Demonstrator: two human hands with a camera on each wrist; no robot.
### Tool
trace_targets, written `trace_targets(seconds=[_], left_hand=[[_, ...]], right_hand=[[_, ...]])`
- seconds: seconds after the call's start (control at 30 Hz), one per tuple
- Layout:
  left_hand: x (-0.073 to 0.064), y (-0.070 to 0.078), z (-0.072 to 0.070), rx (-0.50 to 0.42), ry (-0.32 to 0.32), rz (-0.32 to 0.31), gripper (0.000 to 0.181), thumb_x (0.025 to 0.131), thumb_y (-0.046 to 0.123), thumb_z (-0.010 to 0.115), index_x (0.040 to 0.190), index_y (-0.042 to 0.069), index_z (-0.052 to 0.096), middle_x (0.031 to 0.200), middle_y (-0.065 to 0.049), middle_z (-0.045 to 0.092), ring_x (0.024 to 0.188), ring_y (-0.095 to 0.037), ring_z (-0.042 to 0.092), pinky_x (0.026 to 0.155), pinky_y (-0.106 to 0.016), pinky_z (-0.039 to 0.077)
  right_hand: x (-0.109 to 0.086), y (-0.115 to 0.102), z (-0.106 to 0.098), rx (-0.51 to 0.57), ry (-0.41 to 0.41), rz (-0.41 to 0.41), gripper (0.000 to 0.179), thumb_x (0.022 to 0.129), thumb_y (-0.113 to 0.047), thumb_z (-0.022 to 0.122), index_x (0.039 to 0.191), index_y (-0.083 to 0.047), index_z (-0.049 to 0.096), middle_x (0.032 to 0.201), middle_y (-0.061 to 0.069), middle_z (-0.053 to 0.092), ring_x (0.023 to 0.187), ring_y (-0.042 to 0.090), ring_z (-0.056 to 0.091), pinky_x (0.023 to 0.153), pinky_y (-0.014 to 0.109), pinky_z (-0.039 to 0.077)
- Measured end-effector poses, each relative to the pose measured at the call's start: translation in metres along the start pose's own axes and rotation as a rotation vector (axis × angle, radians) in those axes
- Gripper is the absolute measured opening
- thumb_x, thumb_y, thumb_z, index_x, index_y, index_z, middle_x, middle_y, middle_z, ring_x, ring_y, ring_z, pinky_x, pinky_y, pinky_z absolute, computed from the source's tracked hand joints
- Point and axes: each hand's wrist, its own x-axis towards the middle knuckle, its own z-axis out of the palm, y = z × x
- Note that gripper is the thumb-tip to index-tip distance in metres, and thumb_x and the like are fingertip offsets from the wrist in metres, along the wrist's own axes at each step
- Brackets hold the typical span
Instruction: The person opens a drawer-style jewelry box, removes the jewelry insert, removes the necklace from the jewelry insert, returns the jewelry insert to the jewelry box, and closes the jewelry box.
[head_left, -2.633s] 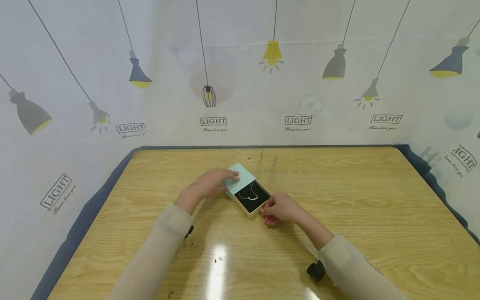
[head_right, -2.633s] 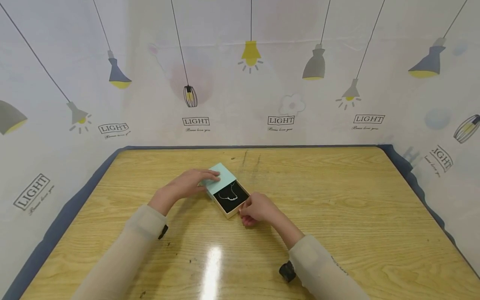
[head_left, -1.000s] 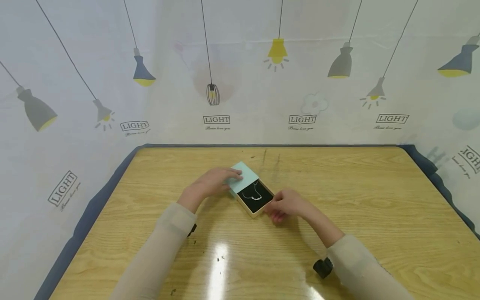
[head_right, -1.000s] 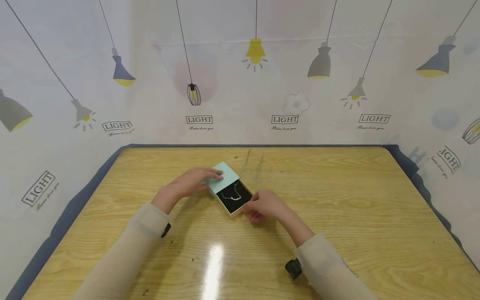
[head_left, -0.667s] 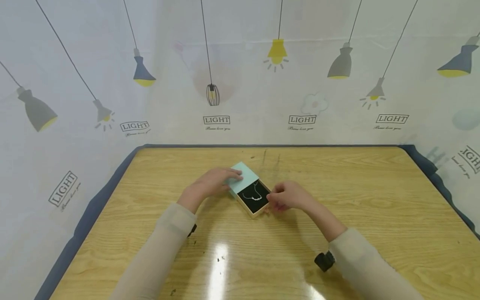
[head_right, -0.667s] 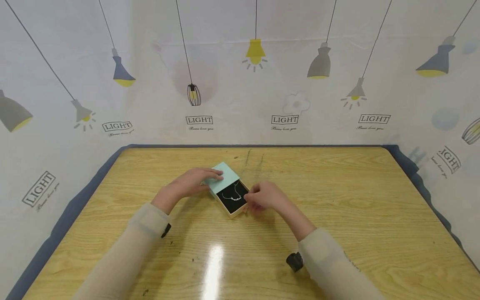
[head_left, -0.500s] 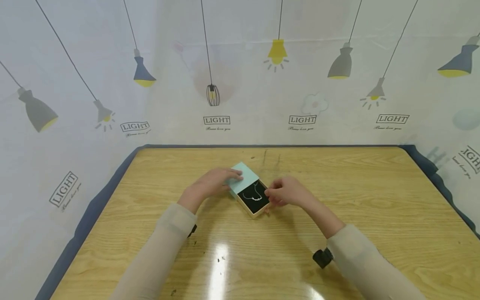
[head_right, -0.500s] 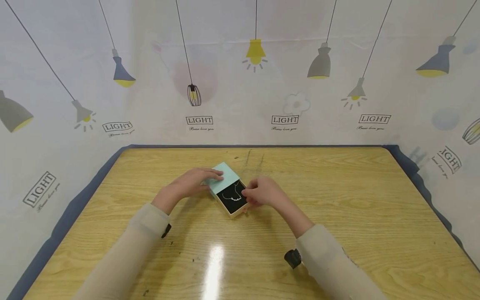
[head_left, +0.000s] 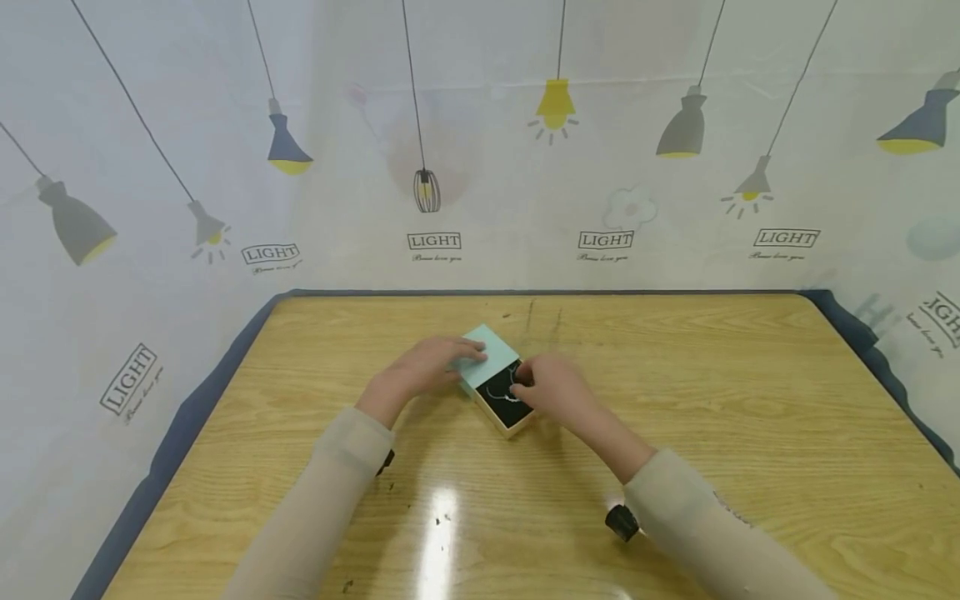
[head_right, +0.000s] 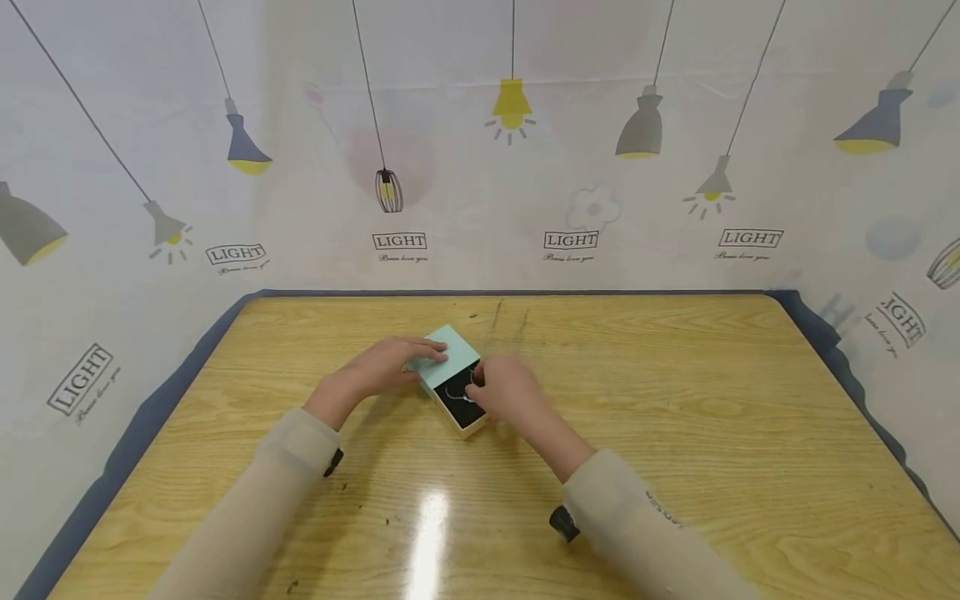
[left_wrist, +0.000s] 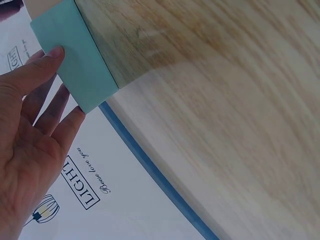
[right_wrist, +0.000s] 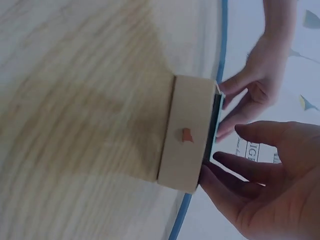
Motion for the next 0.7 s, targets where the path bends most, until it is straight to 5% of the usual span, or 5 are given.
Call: trace_targets(seconds=[0.13,0.4,0.7], left_hand=[[0.001,0.0,0.001,0.007,-0.002,-0.001,0.043,0.095,0.003,0.065,0.137,0.012,0.061,0.153,-0.004,0.05,0.143,-0.026,0.045,0.121,-0.041,0.036],[-0.001,-0.002,0.001,0.004,0.004,0.003,0.043,0.095,0.002,0.063,0.137,0.012,0.06,0.153,-0.004,0.049,0.143,-0.027,0.045,0.122,-0.042,0.036],[-0.001,-0.001,0.002,-0.012,0.008,-0.003,0.044,0.094,0.003,0.065,0.137,0.013,0.06,0.153,-0.003,0.049,0.142,-0.026,0.046,0.12,-0.042,0.038]], right_hand=[[-0.002,-0.007,0.011,-0.15,0.064,-0.018,0.033,0.094,-0.022,0.069,0.119,0.0,0.069,0.116,0.016,0.071,0.11,0.031,0.067,0.091,0.044,0.059],[0.0,-0.013,0.028,-0.364,0.177,-0.085,0.018,0.094,-0.02,0.069,0.096,-0.002,0.067,0.088,0.011,0.07,0.078,0.025,0.069,0.063,0.035,0.06],[0.005,-0.018,0.033,-0.472,0.145,-0.065,0.017,0.09,-0.019,0.074,0.095,-0.002,0.071,0.092,0.012,0.07,0.085,0.027,0.07,0.071,0.038,0.062]])
